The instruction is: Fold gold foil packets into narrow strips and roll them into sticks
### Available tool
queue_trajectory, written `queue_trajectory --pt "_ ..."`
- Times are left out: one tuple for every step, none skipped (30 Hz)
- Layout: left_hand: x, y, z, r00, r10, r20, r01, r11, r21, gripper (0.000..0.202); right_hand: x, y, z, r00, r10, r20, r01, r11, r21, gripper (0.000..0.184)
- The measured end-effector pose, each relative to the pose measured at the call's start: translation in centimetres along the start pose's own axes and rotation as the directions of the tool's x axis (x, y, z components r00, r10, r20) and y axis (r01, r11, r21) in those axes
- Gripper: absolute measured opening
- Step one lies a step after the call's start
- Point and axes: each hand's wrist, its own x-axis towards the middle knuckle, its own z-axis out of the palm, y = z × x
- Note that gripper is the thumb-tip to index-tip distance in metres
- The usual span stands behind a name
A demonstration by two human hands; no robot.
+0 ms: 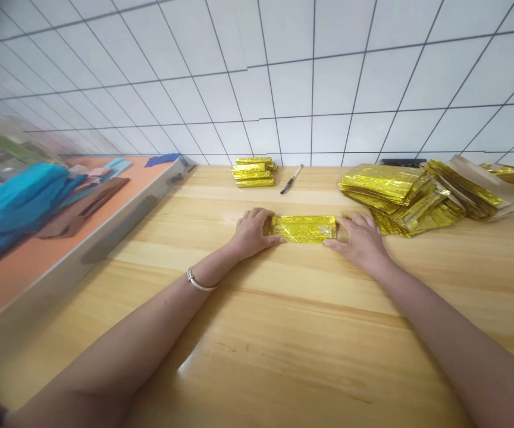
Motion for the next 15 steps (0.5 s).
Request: queue_trajectory --pt "0.0 -0.1 0.0 1.0 0.008 0.003 -0.008 1.0 -0.002 0.07 0.0 -0.1 -0.1 1.0 -0.004 -0.001 0.004 1.0 0.008 0.063" --pt "0.0 -0.2 0.0 1.0 0.017 0.004 -0.017 1.0 -0.006 0.071 -0.1 -0.3 -0.2 1.0 -0.012 -0.006 0.012 1.0 0.021 0.062" --pt "-0.1 -0.4 0.0 1.0 0.027 0.006 -0.027 1.0 -0.012 0.072 -0.1 -0.5 -0.3 0.999 -0.025 -0.019 0.026 0.999 0.036 0.061" --pt "-0.1 -0.5 0.0 0.999 0.036 0.006 -0.035 0.999 -0.017 0.073 -0.2 -0.8 -0.4 0.998 -0.043 -0.038 0.045 0.998 0.053 0.059" --pt "-0.1 -0.6 0.0 0.999 0.042 0.004 -0.042 0.999 -0.023 0.074 -0.2 -1.0 -0.6 0.996 -0.062 -0.059 0.066 0.996 0.068 0.058" --pt "-0.1 -0.6 0.0 0.999 0.047 0.002 -0.047 0.999 -0.028 0.075 -0.3 -1.3 -0.8 0.994 -0.08 -0.08 0.086 0.993 0.077 0.057" --pt "-0.1 -0.7 0.0 0.999 0.05 -0.001 -0.05 0.998 -0.032 0.076 -0.3 -1.5 -0.9 0.991 -0.096 -0.096 0.104 0.991 0.08 0.056" --pt "-0.1 -0.7 0.0 0.999 0.052 -0.004 -0.052 0.998 -0.036 0.076 -0.4 -1.7 -1.1 0.988 -0.108 -0.108 0.117 0.99 0.078 0.055" --pt "-0.1 -0.7 0.0 0.999 0.053 -0.006 -0.053 0.998 -0.039 0.076 -0.4 -1.8 -1.2 0.987 -0.117 -0.114 0.126 0.989 0.072 0.053" --pt "-0.1 -0.6 0.0 0.999 0.053 -0.009 -0.053 0.998 -0.042 0.075 -0.5 -2.0 -1.3 0.986 -0.122 -0.112 0.13 0.989 0.066 0.052" --pt "-0.1 -0.6 0.0 0.999 0.051 -0.011 -0.051 0.998 -0.043 0.075 -0.5 -2.1 -1.4 0.987 -0.123 -0.107 0.13 0.99 0.061 0.051" --pt "-0.1 -0.6 0.0 0.999 0.048 -0.013 -0.048 0.998 -0.044 0.074 -0.5 -2.2 -1.5 0.988 -0.119 -0.101 0.125 0.99 0.059 0.05" --pt "-0.1 -0.6 0.0 0.999 0.044 -0.013 -0.045 0.998 -0.044 0.074 -0.5 -2.2 -1.6 0.99 -0.109 -0.094 0.115 0.992 0.06 0.049" --pt "-0.1 -0.6 0.0 0.999 0.041 -0.012 -0.042 0.998 -0.044 0.073 -0.5 -2.2 -1.6 0.992 -0.099 -0.084 0.105 0.992 0.064 0.047" --pt "-0.2 -0.6 0.0 0.999 0.039 -0.01 -0.039 0.998 -0.044 0.073 -0.5 -2.2 -1.6 0.993 -0.089 -0.073 0.094 0.993 0.073 0.045"
